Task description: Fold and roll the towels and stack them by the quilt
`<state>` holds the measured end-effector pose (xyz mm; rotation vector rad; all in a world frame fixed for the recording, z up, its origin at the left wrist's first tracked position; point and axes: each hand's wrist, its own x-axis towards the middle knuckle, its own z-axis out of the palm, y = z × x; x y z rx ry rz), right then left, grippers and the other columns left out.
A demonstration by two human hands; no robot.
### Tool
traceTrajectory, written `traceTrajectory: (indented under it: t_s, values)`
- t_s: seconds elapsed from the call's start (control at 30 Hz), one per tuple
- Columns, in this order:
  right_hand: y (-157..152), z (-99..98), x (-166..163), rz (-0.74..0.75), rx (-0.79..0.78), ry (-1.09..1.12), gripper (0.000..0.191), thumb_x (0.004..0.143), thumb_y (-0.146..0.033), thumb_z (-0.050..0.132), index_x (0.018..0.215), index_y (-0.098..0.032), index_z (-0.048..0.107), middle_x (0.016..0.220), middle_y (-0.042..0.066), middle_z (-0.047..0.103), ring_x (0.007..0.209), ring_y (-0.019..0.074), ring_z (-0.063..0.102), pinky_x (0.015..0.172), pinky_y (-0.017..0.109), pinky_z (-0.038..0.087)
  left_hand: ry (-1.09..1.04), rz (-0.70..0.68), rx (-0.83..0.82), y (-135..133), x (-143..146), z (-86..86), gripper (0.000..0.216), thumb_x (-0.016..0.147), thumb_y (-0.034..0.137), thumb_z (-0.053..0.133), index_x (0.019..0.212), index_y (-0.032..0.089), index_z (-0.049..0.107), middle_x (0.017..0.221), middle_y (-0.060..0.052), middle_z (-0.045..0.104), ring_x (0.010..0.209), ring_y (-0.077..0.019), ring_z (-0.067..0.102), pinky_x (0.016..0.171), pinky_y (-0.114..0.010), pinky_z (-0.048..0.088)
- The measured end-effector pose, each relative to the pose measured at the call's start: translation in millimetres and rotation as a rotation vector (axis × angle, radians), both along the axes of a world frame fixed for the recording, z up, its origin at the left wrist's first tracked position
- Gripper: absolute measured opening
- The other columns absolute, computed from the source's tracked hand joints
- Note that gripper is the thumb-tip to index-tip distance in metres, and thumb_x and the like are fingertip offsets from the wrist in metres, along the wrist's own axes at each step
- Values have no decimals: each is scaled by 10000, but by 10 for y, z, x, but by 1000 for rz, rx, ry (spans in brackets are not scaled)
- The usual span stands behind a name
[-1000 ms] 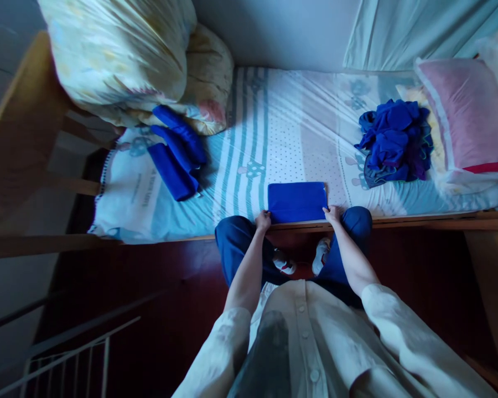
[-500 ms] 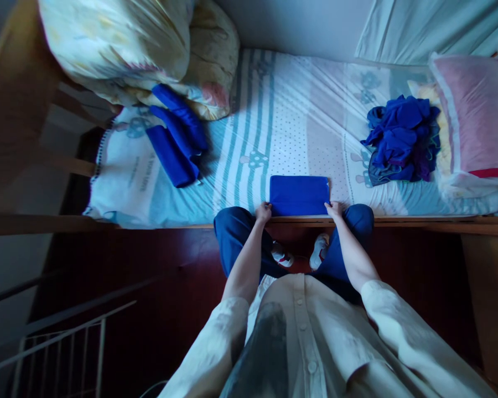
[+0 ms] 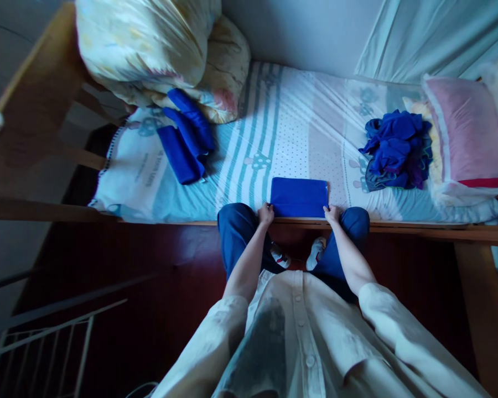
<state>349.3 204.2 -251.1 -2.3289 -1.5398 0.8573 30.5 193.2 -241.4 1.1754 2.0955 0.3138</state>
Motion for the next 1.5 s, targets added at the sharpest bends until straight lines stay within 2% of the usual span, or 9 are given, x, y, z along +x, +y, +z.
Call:
traceTrajectory:
  t_s: [0.17,0.3,0.43,0.53,0.73,0.87,1.03,1.33,1.5]
  values:
    - [-148,172,-27,19,150,-22,246,903,-254,549,1066,-139,693,1011,131,744,965,244,645,920,330,485,18,-36,117,-97,35,160,318,974,228,486,1255,143,609,1155,-168,697,1114,-278,657,988,-369,490]
    - [-266,335,-67,210,335,-60,347,934,-163,472,1213,-154,679,1221,157,698,1171,254,602,1052,375,451,106,-248,303,-174,30,230,318,960,207,496,1248,182,629,1363,-179,603,1304,-304,542,1105,-428,433]
    - [-351,436,-121,477,307,-42,374,960,-189,497,1281,-164,688,1339,152,668,1285,255,573,1139,410,412,66,-493,333,-228,65,233,310,957,249,535,1237,193,656,1391,-168,622,1364,-292,511,1183,-429,368]
    - [-396,429,-124,563,241,-64,437,931,-188,566,1358,-153,653,1450,159,612,1385,271,513,1179,450,387,69,-533,293,-253,98,205,406,931,291,591,1322,186,625,1446,-165,605,1419,-291,480,1223,-446,325]
    - [-371,329,-97,565,198,-108,628,849,-8,511,1457,-148,580,1517,154,561,1455,247,466,1204,459,365,88,-586,279,-260,82,119,562,845,173,594,1408,164,587,1507,-164,561,1471,-312,431,1258,-501,263]
    - [-301,293,-124,520,179,-108,569,873,18,450,1390,-123,638,1494,169,580,1445,243,492,1188,431,385,53,-607,321,-256,33,58,597,807,35,484,1382,138,608,1495,-174,570,1474,-292,434,1262,-490,250]
    - [-254,317,-151,465,165,-96,512,933,-43,408,1359,-154,671,1441,133,635,1412,213,534,1186,395,399,39,-596,307,-246,-15,36,567,854,21,405,1363,158,614,1503,-146,570,1476,-246,439,1272,-462,236]
    - [-353,591,-178,483,85,-190,486,939,-29,440,1317,-181,705,1412,137,654,1336,231,608,1132,351,434,73,-554,310,-396,30,160,473,861,22,469,1257,176,677,1416,-157,640,1402,-274,533,1215,-435,338]
    - [-439,764,-219,467,-97,-299,477,970,-63,450,1382,-187,657,1373,141,681,1260,232,655,1073,301,455,191,-665,284,-517,31,194,506,844,25,474,1301,163,641,1396,-152,652,1354,-274,563,1146,-431,407]
